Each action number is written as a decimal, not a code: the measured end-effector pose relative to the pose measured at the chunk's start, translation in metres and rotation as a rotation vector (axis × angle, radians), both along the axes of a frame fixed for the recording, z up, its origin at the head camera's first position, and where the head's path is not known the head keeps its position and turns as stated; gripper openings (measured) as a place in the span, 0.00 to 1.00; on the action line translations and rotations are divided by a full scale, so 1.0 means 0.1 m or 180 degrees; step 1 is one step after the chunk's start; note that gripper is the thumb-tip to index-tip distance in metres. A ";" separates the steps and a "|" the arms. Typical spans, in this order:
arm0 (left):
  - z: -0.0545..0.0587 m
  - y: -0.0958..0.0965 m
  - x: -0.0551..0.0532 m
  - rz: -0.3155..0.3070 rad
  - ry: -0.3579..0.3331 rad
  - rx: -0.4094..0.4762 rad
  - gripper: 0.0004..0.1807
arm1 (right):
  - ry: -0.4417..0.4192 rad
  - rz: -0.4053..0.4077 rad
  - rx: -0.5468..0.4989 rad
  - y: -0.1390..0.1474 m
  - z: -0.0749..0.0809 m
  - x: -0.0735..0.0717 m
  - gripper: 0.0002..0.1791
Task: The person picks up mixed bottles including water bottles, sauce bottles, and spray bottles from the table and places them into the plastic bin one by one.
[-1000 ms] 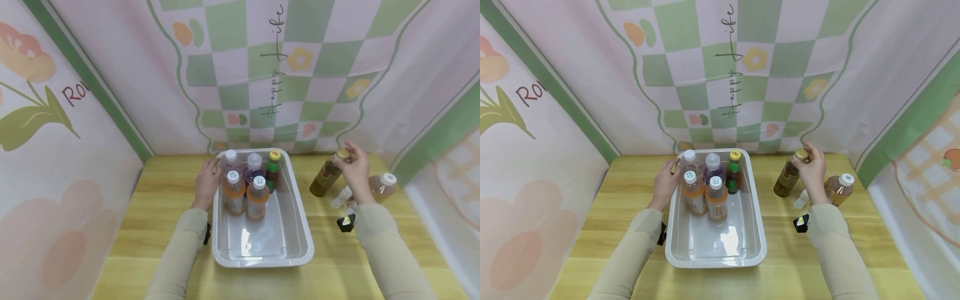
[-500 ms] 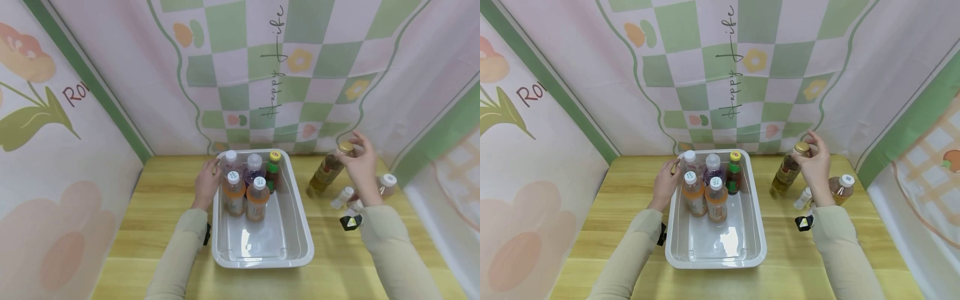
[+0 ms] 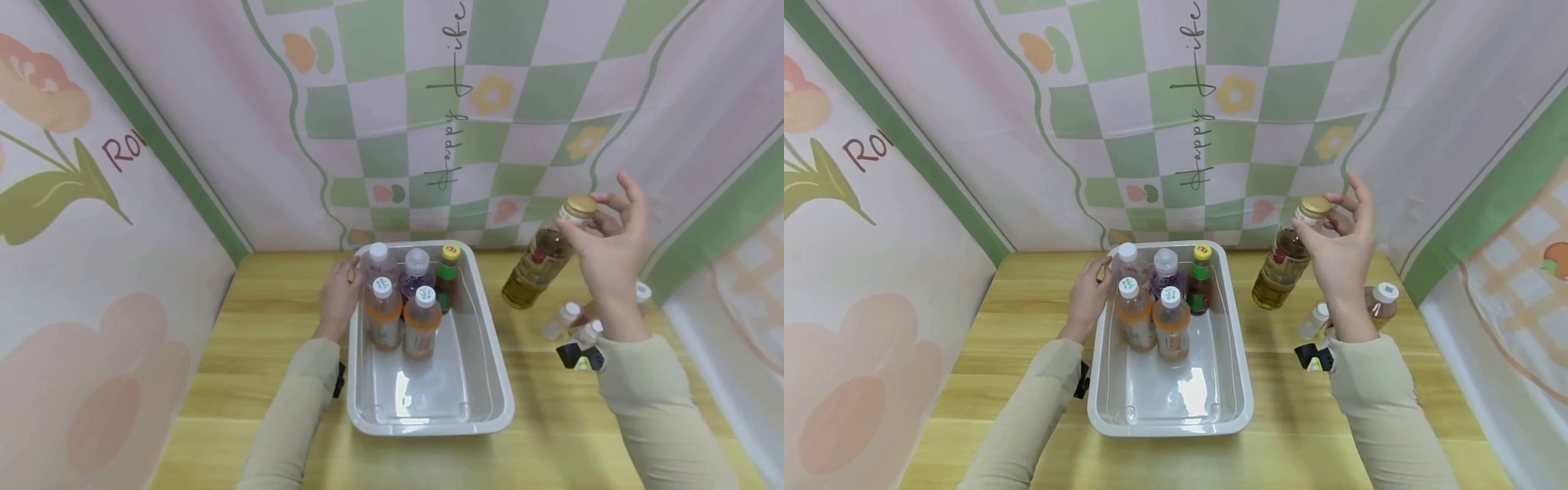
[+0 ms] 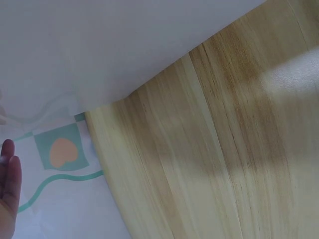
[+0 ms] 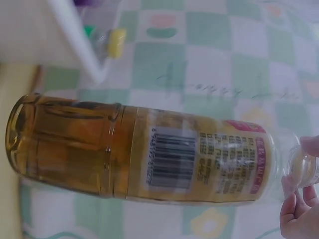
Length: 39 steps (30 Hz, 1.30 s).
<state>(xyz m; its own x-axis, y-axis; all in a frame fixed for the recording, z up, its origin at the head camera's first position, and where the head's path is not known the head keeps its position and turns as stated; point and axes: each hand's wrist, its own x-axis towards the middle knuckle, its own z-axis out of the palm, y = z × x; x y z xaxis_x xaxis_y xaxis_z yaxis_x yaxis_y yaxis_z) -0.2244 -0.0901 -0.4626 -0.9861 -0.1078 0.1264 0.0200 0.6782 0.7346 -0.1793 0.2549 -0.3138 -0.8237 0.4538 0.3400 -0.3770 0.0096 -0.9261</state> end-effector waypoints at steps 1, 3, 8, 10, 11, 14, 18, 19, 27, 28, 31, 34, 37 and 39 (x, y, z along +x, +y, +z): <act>0.00 0.00 0.00 -0.0004 -0.0003 0.0002 0.22 | 0.0079 0.0023 -0.0047 -0.03 0.03 0.02 0.49; 0.00 0.00 0.00 0.0000 -0.0001 -0.0001 0.22 | 0.0218 0.0066 -0.0094 -0.08 0.09 0.07 0.48; -0.01 0.00 0.00 0.0001 -0.0001 -0.0002 0.22 | 0.0574 0.0207 -0.0151 -0.21 0.20 0.15 0.45; -0.01 0.00 0.00 -0.0001 -0.0017 0.0000 0.22 | 0.0704 0.0278 -0.0159 -0.26 0.22 0.18 0.44; -0.01 0.00 0.00 0.0001 -0.0029 -0.0006 0.22 | 0.0764 0.0314 -0.0167 -0.29 0.23 0.19 0.44; -0.01 0.00 0.00 -0.0006 -0.0035 -0.0017 0.22 | 0.0924 0.0444 -0.0169 -0.36 0.24 0.21 0.43; -0.01 -0.01 0.00 -0.0006 -0.0028 -0.0016 0.22 | 0.1021 0.0622 -0.0004 -0.44 0.22 0.24 0.43; -0.01 -0.01 0.00 -0.0005 -0.0032 -0.0007 0.22 | 0.1026 0.0660 0.0060 -0.46 0.21 0.25 0.43; -0.04 -0.01 -0.01 -0.0017 -0.0111 0.0013 0.23 | 0.1167 0.1015 0.0314 -0.59 0.12 0.27 0.42; -0.04 0.00 -0.01 -0.0014 -0.0124 0.0026 0.23 | 0.1143 0.1034 0.0390 -0.60 0.11 0.27 0.42; -0.04 0.00 -0.01 0.0002 -0.0151 0.0036 0.24 | 0.1002 0.1056 0.0569 -0.65 0.08 0.28 0.43; -0.04 0.00 -0.02 0.0014 -0.0150 0.0046 0.23 | 0.0850 0.1114 0.0665 -0.69 0.05 0.29 0.44; -0.04 0.00 -0.01 0.0010 -0.0132 0.0045 0.23 | 0.0750 0.1168 0.0732 -0.71 0.01 0.29 0.44; -0.04 0.00 -0.02 0.0001 -0.0121 0.0043 0.23 | 0.0715 0.1141 0.0852 -0.73 -0.03 0.28 0.43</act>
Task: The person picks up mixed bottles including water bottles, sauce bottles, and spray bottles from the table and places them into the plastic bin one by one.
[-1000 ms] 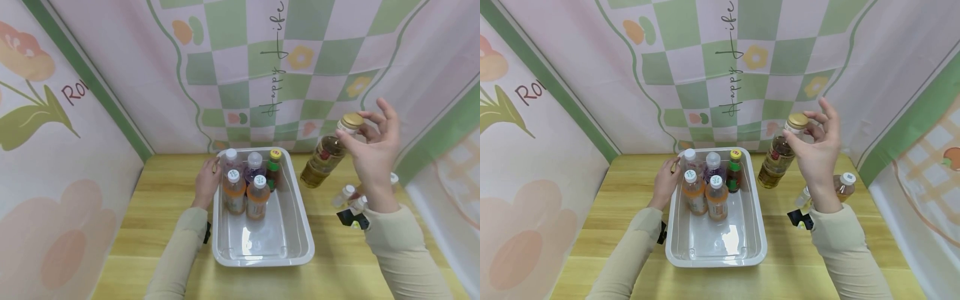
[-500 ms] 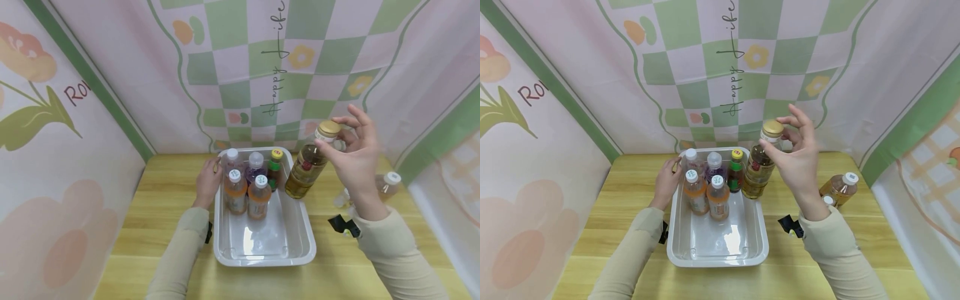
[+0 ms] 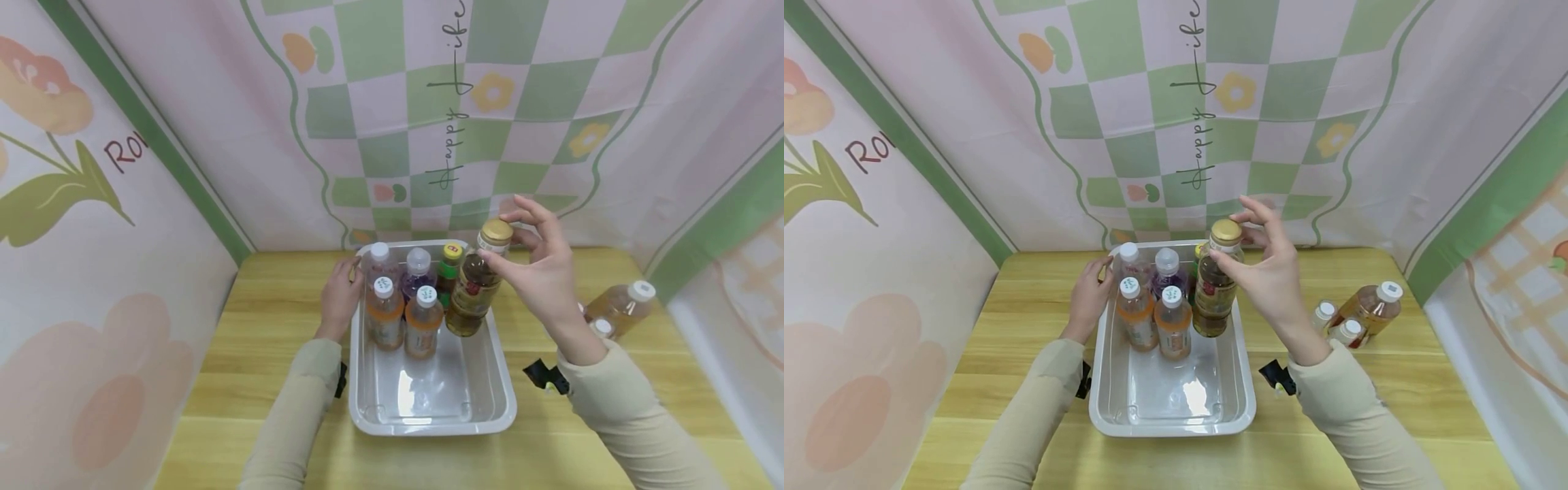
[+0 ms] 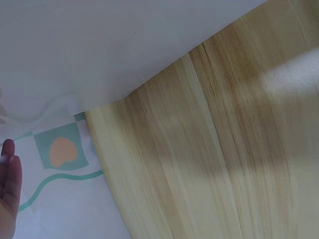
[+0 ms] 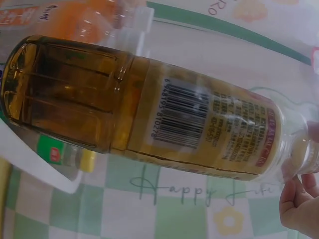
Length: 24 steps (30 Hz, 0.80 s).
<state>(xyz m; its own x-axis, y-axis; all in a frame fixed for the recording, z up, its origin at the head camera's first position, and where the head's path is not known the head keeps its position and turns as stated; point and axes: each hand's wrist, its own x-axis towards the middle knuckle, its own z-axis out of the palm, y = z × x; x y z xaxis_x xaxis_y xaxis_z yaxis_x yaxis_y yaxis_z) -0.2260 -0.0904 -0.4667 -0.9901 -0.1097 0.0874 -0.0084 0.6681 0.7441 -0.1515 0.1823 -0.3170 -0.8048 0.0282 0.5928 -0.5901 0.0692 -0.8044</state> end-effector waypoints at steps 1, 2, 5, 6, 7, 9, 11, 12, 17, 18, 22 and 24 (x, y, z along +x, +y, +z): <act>0.00 0.00 0.00 -0.0003 0.0008 0.0001 0.23 | -0.0002 -0.0043 0.0081 -0.01 -0.02 -0.01 0.43; 0.00 0.00 0.00 -0.0006 0.0013 0.0001 0.24 | -0.0009 -0.0089 0.0153 -0.01 -0.05 -0.02 0.43; 0.00 0.00 0.00 -0.0007 0.0022 0.0003 0.24 | -0.0092 -0.0247 0.0383 -0.01 -0.13 -0.04 0.43; 0.00 0.00 0.00 -0.0007 0.0023 0.0001 0.24 | -0.0136 -0.0290 0.0438 -0.01 -0.17 -0.05 0.43; 0.00 0.00 0.00 -0.0009 0.0022 -0.0003 0.24 | -0.0180 -0.0322 0.0479 0.00 -0.20 -0.06 0.44; 0.00 0.00 0.00 -0.0006 0.0013 -0.0016 0.23 | -0.0268 -0.0362 0.0531 0.01 -0.26 -0.07 0.44; 0.00 0.00 0.00 -0.0001 0.0011 -0.0032 0.23 | -0.0319 -0.0398 0.0592 0.02 -0.32 -0.09 0.43; 0.00 0.01 0.00 0.0001 0.0008 -0.0042 0.23 | -0.0346 -0.0413 0.0618 0.02 -0.35 -0.10 0.43; 0.01 0.01 0.01 0.0007 0.0005 -0.0045 0.23 | -0.0491 -0.0460 0.0725 0.03 -0.47 -0.15 0.43; 0.01 0.01 0.01 0.0007 0.0005 -0.0047 0.23 | -0.0516 -0.0465 0.0742 0.03 -0.49 -0.15 0.42; 0.01 0.00 0.00 0.0004 0.0015 -0.0042 0.23 | -0.0568 -0.0478 0.0846 0.02 -0.58 -0.17 0.39; 0.01 0.00 0.00 0.0009 0.0030 -0.0053 0.23 | -0.0551 -0.0472 0.0878 0.02 -0.64 -0.19 0.37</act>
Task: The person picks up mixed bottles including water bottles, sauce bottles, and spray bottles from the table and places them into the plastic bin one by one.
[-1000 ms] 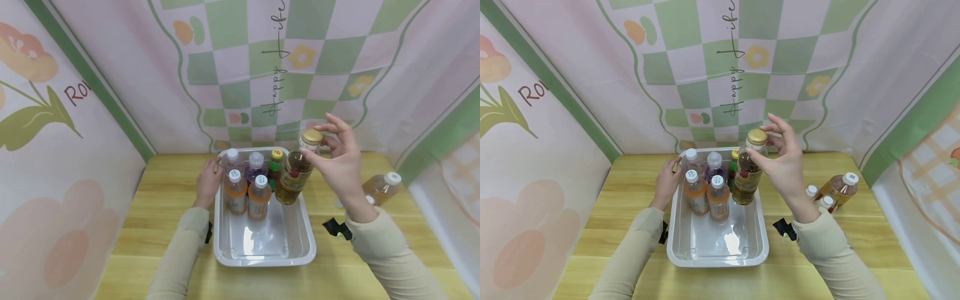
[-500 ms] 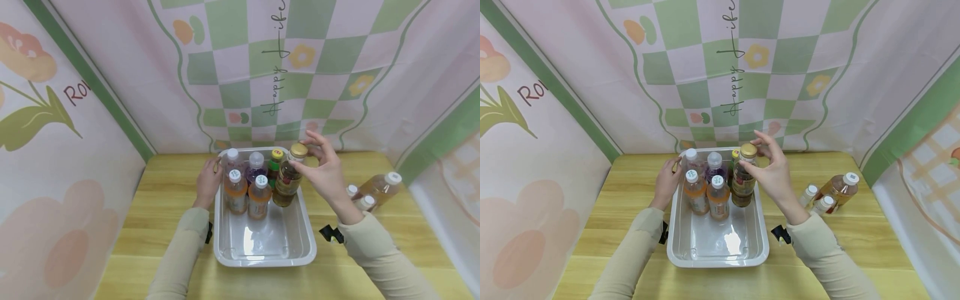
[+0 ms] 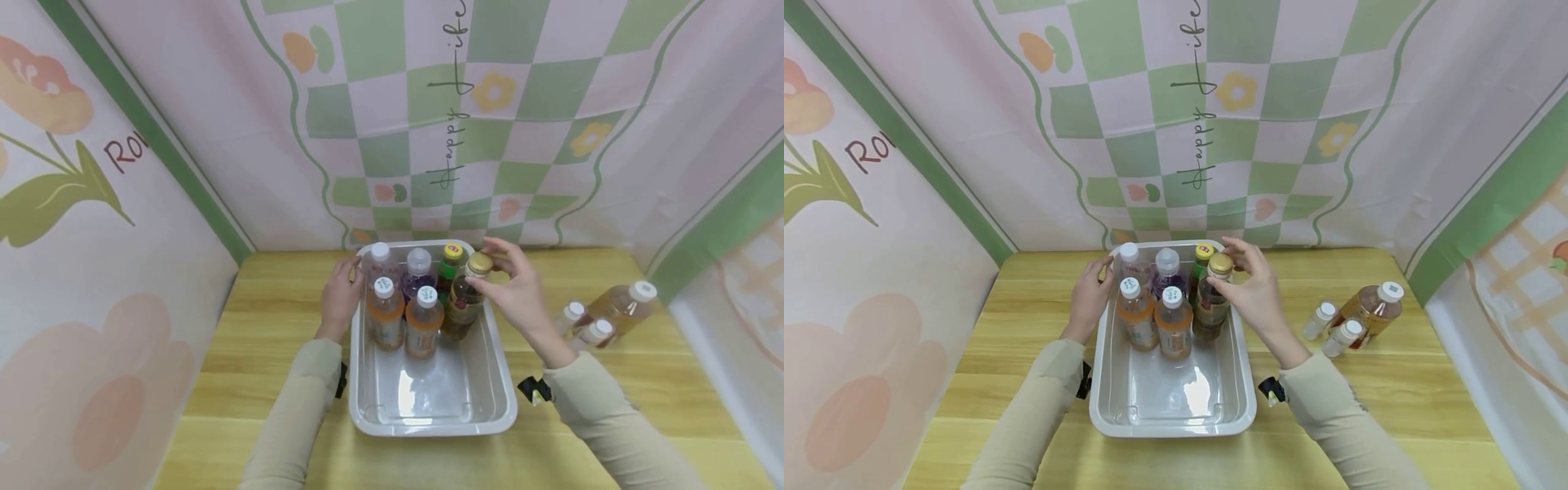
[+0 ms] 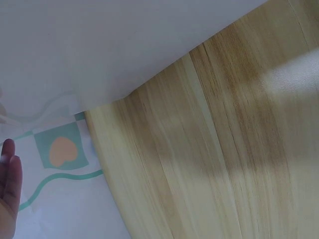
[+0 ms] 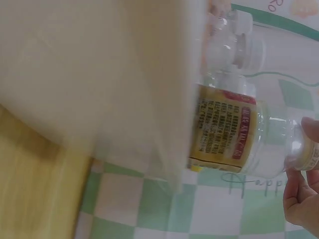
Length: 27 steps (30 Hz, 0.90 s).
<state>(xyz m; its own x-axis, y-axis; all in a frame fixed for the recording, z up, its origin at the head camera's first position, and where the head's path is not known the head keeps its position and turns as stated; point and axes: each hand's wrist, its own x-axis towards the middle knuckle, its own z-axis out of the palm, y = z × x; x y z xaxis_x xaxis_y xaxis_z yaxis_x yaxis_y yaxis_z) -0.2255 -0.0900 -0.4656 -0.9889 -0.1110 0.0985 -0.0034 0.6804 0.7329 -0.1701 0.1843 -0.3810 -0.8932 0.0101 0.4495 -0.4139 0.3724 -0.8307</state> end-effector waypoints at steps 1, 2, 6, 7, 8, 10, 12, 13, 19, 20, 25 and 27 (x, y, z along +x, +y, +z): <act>0.00 0.00 0.00 -0.0001 0.0008 -0.0001 0.23 | -0.0016 0.0010 0.0017 0.00 -0.02 0.00 0.36; 0.00 0.00 0.00 0.0000 0.0013 0.0000 0.23 | -0.0020 0.0024 0.0033 0.00 -0.05 -0.01 0.36; 0.00 0.00 0.01 0.0001 0.0021 0.0022 0.23 | -0.0140 0.0042 0.0148 0.00 -0.12 -0.02 0.34; 0.00 0.00 0.01 0.0001 0.0025 0.0026 0.23 | -0.0186 0.0051 0.0171 -0.01 -0.14 -0.02 0.34; 0.00 0.00 0.01 0.0003 0.0025 0.0030 0.23 | -0.0211 0.0057 0.0188 -0.01 -0.16 -0.02 0.34; -0.01 0.00 0.01 0.0004 0.0033 0.0027 0.23 | -0.0278 0.0072 0.0208 -0.01 -0.19 -0.03 0.34; -0.01 0.00 0.00 0.0001 0.0036 0.0022 0.23 | -0.0336 0.0087 0.0213 -0.01 -0.21 -0.03 0.34; -0.01 0.00 0.00 0.0000 0.0034 0.0020 0.23 | -0.0350 0.0102 0.0210 -0.01 -0.22 -0.04 0.34; 0.00 0.00 0.00 -0.0031 0.0006 0.0040 0.24 | -0.0387 0.0131 0.0299 -0.02 -0.28 -0.05 0.35; 0.00 0.00 0.00 -0.0032 -0.0001 0.0042 0.24 | -0.0395 0.0129 0.0319 -0.02 -0.29 -0.05 0.35; 0.00 0.00 0.00 -0.0015 -0.0023 0.0031 0.24 | -0.0535 0.0164 0.0383 -0.03 -0.31 -0.05 0.35; 0.00 0.01 0.00 -0.0017 -0.0013 0.0015 0.24 | -0.0580 0.0176 0.0406 -0.03 -0.32 -0.05 0.35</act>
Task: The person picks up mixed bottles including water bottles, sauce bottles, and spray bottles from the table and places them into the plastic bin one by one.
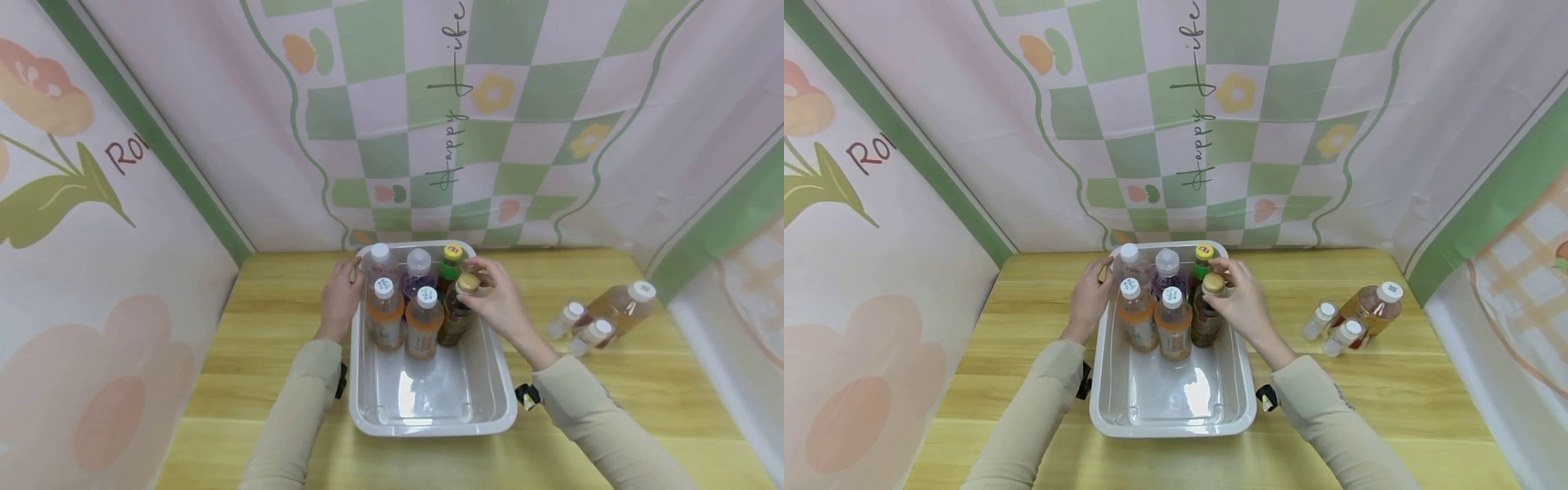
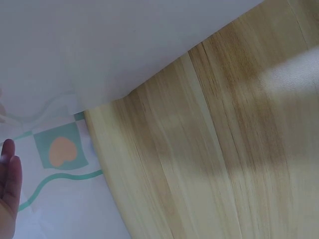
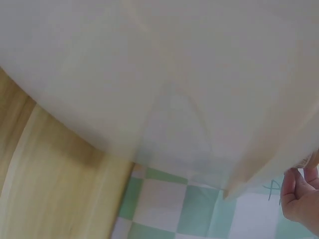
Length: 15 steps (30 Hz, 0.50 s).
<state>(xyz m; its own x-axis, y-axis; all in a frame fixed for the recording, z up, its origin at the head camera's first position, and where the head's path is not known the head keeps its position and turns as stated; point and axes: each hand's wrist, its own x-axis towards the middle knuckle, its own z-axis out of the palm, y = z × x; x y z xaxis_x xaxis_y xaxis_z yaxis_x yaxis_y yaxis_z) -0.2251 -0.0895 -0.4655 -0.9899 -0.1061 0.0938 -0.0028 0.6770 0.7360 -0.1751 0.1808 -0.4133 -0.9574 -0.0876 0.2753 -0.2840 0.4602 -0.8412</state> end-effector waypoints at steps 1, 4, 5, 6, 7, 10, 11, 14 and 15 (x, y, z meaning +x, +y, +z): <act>0.00 0.00 0.00 0.0000 0.0008 -0.0011 0.24 | -0.0012 0.0001 0.0007 0.00 -0.01 0.00 0.35; 0.00 0.00 0.00 -0.0002 0.0029 -0.0027 0.23 | -0.0009 0.0004 -0.0020 -0.01 -0.03 -0.02 0.35; -0.01 0.00 0.00 -0.0004 0.0032 -0.0026 0.23 | -0.0002 0.0009 -0.0035 -0.02 -0.03 -0.02 0.35; -0.01 0.00 0.00 0.0000 0.0037 -0.0023 0.23 | 0.0004 0.0014 -0.0050 -0.02 -0.04 -0.03 0.36; -0.01 0.00 0.00 0.0002 0.0042 -0.0013 0.23 | 0.0009 0.0019 -0.0065 -0.02 -0.04 -0.03 0.35; -0.01 0.00 0.00 -0.0004 0.0058 0.0008 0.23 | 0.0033 0.0023 -0.0077 -0.03 -0.05 -0.04 0.35; -0.01 0.00 0.00 -0.0007 0.0061 0.0015 0.23 | 0.0043 0.0021 -0.0088 -0.04 -0.05 -0.04 0.35; -0.01 -0.01 0.00 -0.0014 0.0060 0.0030 0.23 | 0.0038 0.0018 -0.0114 -0.05 -0.05 -0.04 0.36; -0.01 -0.01 0.00 -0.0008 0.0049 0.0041 0.24 | 0.0020 0.0018 -0.0131 -0.05 -0.05 -0.05 0.36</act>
<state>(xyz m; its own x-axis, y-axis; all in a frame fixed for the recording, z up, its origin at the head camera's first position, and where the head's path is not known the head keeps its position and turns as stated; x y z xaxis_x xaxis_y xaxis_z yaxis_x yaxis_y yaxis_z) -0.2249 -0.0901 -0.4664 -0.9886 -0.1048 0.1077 0.0104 0.6674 0.7446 -0.1798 0.1756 -0.4184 -0.9551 -0.0816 0.2848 -0.2919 0.4236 -0.8575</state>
